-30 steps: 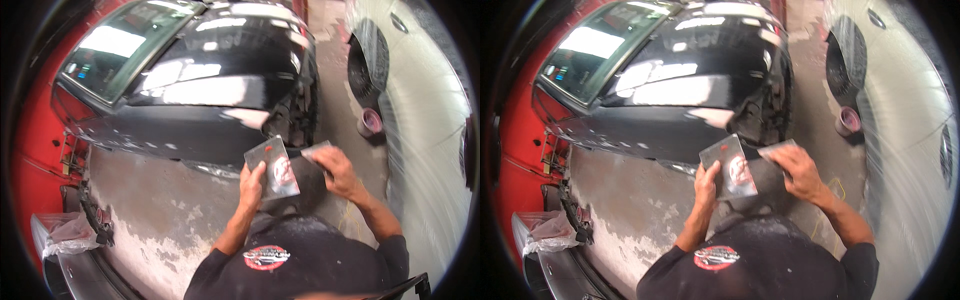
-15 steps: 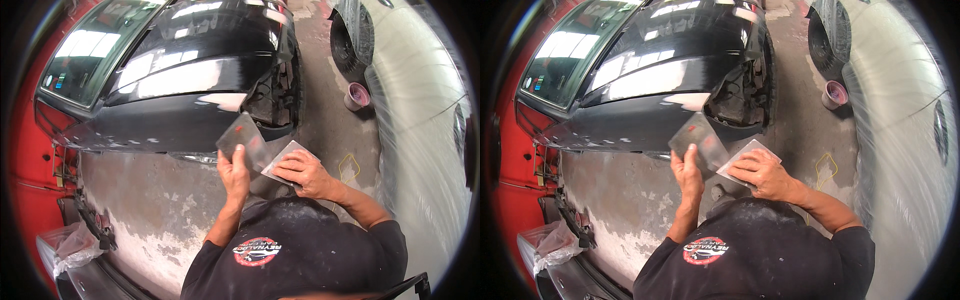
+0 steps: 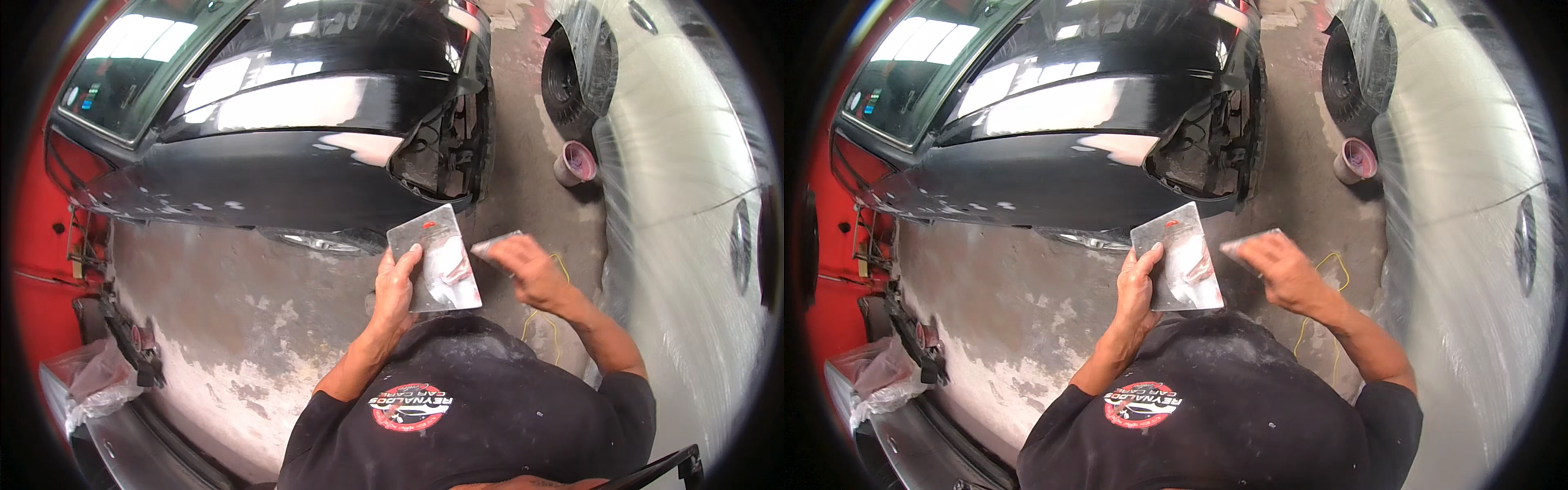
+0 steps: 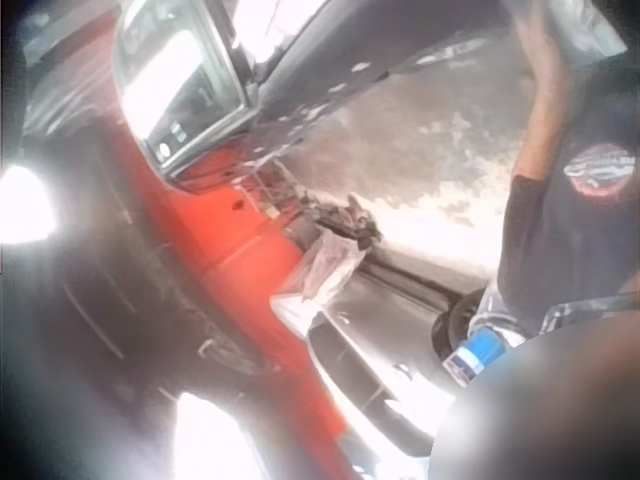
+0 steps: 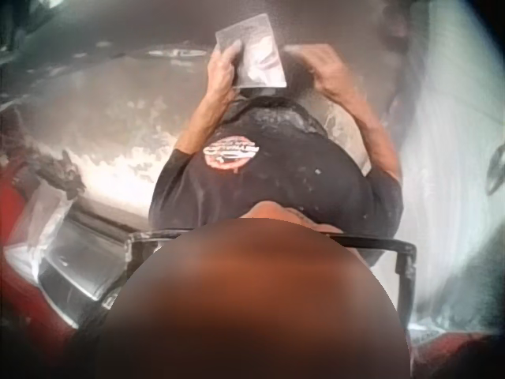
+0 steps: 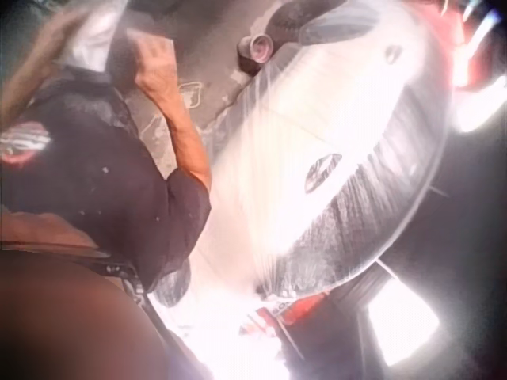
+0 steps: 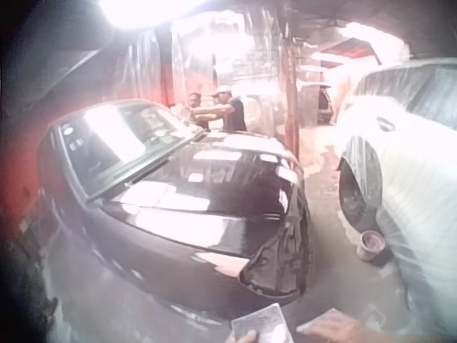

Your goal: The person mixes a white paste with a red hardener on a metal mixing board, then uses a putty knife to spread the filler onto the rear quarter panel of a black car. The person smooths the filler over the panel surface while another worker is visible nearby.

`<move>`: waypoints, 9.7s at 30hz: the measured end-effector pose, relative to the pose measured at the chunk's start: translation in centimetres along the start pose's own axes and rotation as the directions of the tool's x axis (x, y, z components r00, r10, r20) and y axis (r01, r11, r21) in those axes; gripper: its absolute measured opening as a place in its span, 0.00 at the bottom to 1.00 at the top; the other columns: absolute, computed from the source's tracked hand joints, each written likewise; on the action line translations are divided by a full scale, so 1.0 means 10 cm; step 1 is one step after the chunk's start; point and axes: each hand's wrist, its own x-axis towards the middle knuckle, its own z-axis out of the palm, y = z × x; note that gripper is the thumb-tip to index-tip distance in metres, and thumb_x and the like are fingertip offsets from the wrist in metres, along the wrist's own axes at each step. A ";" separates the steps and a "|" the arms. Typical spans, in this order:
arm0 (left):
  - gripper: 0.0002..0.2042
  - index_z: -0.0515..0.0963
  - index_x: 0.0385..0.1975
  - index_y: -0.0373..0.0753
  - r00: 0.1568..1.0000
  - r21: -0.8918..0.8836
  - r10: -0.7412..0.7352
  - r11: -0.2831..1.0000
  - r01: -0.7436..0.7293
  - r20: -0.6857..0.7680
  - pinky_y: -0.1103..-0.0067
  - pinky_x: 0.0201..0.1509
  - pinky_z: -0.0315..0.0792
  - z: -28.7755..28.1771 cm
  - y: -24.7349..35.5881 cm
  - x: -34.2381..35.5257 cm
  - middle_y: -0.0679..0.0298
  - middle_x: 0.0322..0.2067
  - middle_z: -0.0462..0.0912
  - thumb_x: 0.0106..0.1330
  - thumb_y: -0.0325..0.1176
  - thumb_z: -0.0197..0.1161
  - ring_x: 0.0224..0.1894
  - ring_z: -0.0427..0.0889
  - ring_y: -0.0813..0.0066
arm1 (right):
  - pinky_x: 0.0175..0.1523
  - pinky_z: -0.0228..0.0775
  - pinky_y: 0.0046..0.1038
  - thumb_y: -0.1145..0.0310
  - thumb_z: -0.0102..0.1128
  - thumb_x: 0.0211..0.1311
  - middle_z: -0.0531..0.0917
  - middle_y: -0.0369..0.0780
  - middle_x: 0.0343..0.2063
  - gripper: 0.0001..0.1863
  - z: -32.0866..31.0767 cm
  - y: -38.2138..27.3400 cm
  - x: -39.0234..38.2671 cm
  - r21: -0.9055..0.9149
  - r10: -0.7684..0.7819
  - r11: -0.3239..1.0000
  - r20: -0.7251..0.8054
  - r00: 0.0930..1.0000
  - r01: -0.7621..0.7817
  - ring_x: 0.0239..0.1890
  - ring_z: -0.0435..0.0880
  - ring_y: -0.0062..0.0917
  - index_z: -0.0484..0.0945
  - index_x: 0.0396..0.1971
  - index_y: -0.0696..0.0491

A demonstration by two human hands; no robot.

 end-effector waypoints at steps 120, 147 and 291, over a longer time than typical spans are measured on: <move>0.19 0.69 0.63 0.38 0.689 0.691 0.648 0.335 -0.641 0.325 0.71 0.45 0.78 0.23 0.26 -0.15 0.50 0.35 0.86 0.74 0.32 0.52 0.38 0.87 0.63 | 0.64 0.66 0.42 0.80 0.65 0.37 0.78 0.37 0.54 0.32 0.47 -0.50 0.31 0.090 -0.176 0.978 -0.132 0.975 0.189 0.58 0.73 0.41 0.81 0.51 0.50; 0.13 0.70 0.54 0.33 0.984 0.045 0.138 0.990 -0.134 -0.110 0.70 0.52 0.79 0.02 0.10 0.01 0.56 0.46 0.82 0.72 0.27 0.50 0.46 0.84 0.68 | 0.72 0.58 0.42 0.86 0.47 0.34 0.75 0.42 0.56 0.41 -0.17 -0.65 0.48 0.589 0.011 0.805 0.112 0.994 -0.075 0.63 0.70 0.41 0.74 0.59 0.52; 0.16 0.70 0.59 0.39 0.972 -0.035 0.174 0.983 -0.181 -0.158 0.70 0.53 0.80 -0.36 0.55 -0.17 0.57 0.51 0.80 0.73 0.31 0.55 0.51 0.82 0.67 | 0.66 0.65 0.53 0.80 0.64 0.48 0.73 0.50 0.57 0.31 0.23 -0.85 0.49 0.220 -0.410 0.841 -0.337 0.848 0.494 0.59 0.73 0.51 0.71 0.57 0.55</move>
